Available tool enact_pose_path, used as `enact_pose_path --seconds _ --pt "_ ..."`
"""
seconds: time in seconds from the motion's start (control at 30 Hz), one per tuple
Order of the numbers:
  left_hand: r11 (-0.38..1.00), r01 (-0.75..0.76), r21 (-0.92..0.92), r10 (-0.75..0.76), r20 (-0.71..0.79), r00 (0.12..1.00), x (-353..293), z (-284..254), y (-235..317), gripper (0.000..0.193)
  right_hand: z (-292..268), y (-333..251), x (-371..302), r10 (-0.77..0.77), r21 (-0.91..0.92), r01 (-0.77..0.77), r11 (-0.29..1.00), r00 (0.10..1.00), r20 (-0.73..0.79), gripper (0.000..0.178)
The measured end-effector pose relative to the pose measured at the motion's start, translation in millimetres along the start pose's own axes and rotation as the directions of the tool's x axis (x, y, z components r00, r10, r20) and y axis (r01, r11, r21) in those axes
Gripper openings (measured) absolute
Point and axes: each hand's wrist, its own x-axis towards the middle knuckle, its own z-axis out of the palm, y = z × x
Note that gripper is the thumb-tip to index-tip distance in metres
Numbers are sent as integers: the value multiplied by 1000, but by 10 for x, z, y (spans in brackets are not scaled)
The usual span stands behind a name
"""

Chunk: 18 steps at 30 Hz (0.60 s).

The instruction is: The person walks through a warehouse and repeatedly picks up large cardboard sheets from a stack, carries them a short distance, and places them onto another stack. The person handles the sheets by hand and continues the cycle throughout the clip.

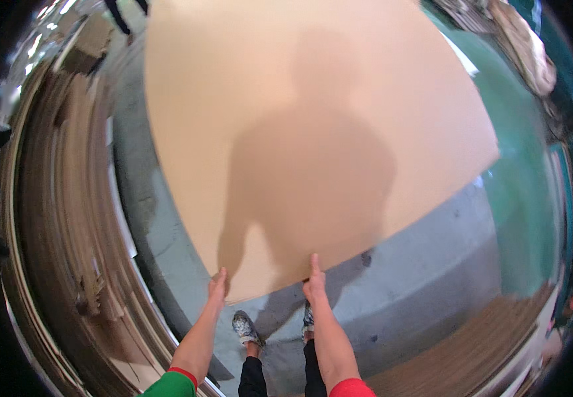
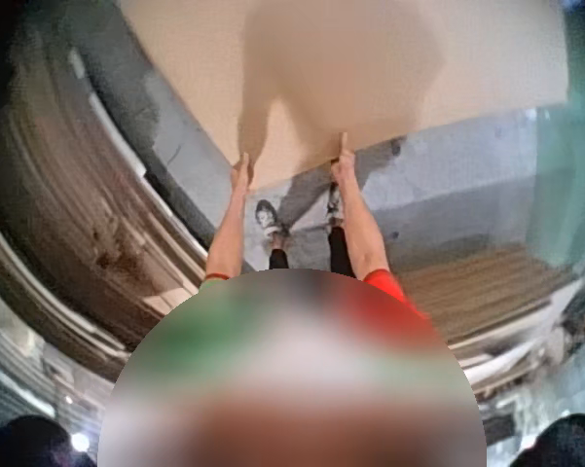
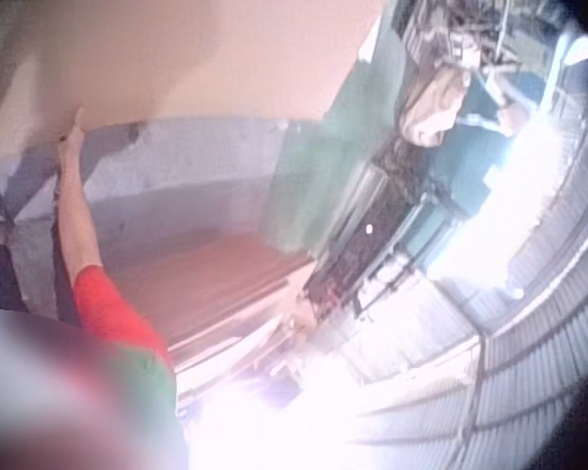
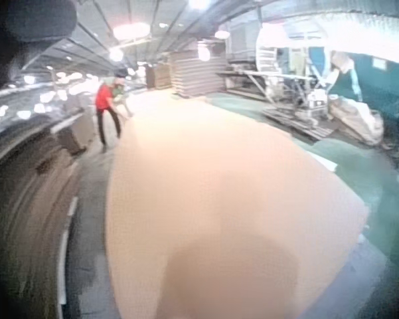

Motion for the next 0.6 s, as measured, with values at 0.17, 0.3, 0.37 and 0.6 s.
enact_pose_path --seconds 0.17,0.3,0.37,0.6 --pt "998 -66 -16 65 -56 996 -154 -9 169 71 182 -72 -238 -96 116 99 988 995 -28 65" --pt "986 -9 -165 31 131 991 -287 72 208 67 184 -173 -396 -95 172 84 981 994 54 64" --pt "983 33 -178 0 184 983 -378 165 211 64 177 -235 -436 -61 230 40 972 995 85 64" --pt "991 13 -136 2 110 994 -532 417 251 71 213 -321 -538 -143 212 115 971 982 124 66"
